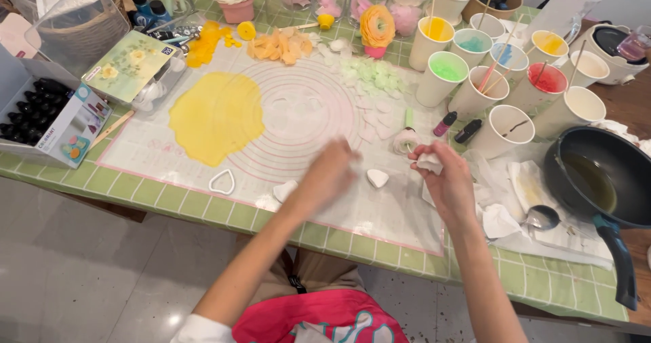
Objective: The recorder is manually shaping white wax pieces into heart and petal shapes on a workbench.
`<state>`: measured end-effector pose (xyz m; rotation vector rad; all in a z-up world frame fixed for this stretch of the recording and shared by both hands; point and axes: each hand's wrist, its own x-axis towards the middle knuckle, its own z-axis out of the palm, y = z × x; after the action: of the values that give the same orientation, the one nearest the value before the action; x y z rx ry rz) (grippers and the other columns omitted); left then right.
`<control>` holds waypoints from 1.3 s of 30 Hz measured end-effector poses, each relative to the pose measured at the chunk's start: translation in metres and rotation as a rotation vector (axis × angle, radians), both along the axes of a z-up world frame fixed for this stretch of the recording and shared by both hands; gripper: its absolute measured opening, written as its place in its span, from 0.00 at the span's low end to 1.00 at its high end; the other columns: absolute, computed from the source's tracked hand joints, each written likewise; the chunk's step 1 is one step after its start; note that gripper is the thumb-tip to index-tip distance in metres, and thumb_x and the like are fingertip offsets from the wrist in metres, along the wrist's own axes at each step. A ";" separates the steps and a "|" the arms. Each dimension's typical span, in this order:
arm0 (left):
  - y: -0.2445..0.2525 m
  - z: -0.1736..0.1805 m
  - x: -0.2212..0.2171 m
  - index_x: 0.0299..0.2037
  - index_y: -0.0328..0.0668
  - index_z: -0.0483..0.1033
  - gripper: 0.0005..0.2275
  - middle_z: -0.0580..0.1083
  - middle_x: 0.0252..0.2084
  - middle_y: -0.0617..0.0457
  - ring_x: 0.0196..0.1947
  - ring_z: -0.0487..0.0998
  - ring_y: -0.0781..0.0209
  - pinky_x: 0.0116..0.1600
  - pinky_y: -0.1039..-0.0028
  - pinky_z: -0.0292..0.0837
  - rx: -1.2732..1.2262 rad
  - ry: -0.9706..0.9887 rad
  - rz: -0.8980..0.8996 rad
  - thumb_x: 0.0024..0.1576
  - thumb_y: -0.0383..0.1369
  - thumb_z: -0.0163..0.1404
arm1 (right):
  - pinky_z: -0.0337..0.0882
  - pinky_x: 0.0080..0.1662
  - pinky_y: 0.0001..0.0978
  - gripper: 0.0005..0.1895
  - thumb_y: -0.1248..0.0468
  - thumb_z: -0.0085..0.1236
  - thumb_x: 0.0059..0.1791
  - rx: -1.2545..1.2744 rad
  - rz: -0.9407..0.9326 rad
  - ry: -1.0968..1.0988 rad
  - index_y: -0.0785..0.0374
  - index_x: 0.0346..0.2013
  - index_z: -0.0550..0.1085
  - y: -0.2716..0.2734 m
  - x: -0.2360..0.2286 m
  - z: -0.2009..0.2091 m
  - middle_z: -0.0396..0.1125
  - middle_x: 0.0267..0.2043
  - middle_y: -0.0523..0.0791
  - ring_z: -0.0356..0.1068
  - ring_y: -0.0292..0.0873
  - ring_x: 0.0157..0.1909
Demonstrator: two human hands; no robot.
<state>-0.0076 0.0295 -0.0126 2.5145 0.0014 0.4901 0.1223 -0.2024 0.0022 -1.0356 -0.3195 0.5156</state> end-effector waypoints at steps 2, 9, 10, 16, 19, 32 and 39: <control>0.038 0.005 0.021 0.46 0.35 0.82 0.16 0.72 0.43 0.40 0.46 0.74 0.43 0.52 0.60 0.71 -0.072 -0.095 0.062 0.46 0.25 0.63 | 0.72 0.49 0.36 0.10 0.63 0.49 0.58 -0.083 0.002 -0.085 0.67 0.41 0.72 0.014 0.009 0.006 0.71 0.42 0.49 0.72 0.45 0.46; 0.126 -0.005 0.105 0.48 0.34 0.80 0.19 0.74 0.43 0.41 0.48 0.76 0.43 0.54 0.60 0.71 -0.137 -0.151 0.150 0.44 0.24 0.63 | 0.72 0.38 0.32 0.12 0.59 0.64 0.48 -0.695 -0.010 -0.759 0.62 0.42 0.81 0.099 0.041 0.011 0.75 0.33 0.45 0.73 0.39 0.34; 0.131 -0.012 0.115 0.47 0.33 0.80 0.19 0.75 0.43 0.41 0.48 0.76 0.43 0.54 0.60 0.71 -0.137 -0.131 0.140 0.44 0.25 0.63 | 0.73 0.40 0.33 0.14 0.58 0.66 0.46 -0.778 0.004 -0.904 0.60 0.44 0.82 0.110 0.044 0.010 0.76 0.32 0.45 0.75 0.40 0.34; 0.128 -0.041 0.145 0.42 0.32 0.82 0.15 0.75 0.43 0.40 0.50 0.76 0.43 0.55 0.60 0.71 -0.070 -0.043 0.124 0.43 0.26 0.64 | 0.74 0.46 0.44 0.24 0.53 0.70 0.43 -0.991 0.021 -1.089 0.59 0.50 0.80 0.152 0.055 0.003 0.75 0.40 0.53 0.76 0.53 0.41; 0.126 -0.042 0.145 0.41 0.30 0.81 0.15 0.75 0.44 0.40 0.51 0.76 0.43 0.55 0.61 0.71 -0.078 -0.049 0.114 0.43 0.25 0.64 | 0.73 0.47 0.45 0.29 0.50 0.73 0.40 -1.058 0.062 -1.099 0.57 0.52 0.79 0.163 0.058 0.008 0.75 0.41 0.54 0.76 0.52 0.44; 0.118 -0.021 0.130 0.34 0.41 0.86 0.13 0.73 0.40 0.48 0.48 0.70 0.51 0.51 0.58 0.59 0.112 -0.096 0.175 0.37 0.31 0.66 | 0.74 0.46 0.44 0.34 0.40 0.69 0.39 -1.279 0.233 -1.130 0.52 0.55 0.78 0.188 0.074 0.003 0.76 0.30 0.50 0.77 0.50 0.39; 0.112 -0.011 0.127 0.27 0.44 0.85 0.06 0.72 0.38 0.51 0.49 0.69 0.53 0.50 0.57 0.56 0.222 -0.045 0.158 0.40 0.30 0.61 | 0.74 0.51 0.43 0.27 0.40 0.69 0.38 -1.387 0.309 -1.117 0.50 0.45 0.84 0.203 0.098 -0.002 0.76 0.39 0.49 0.77 0.50 0.45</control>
<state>0.1191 0.1413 -0.0237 2.7335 0.1362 0.6425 0.2203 0.0009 0.0006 -2.6330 -1.2131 0.3379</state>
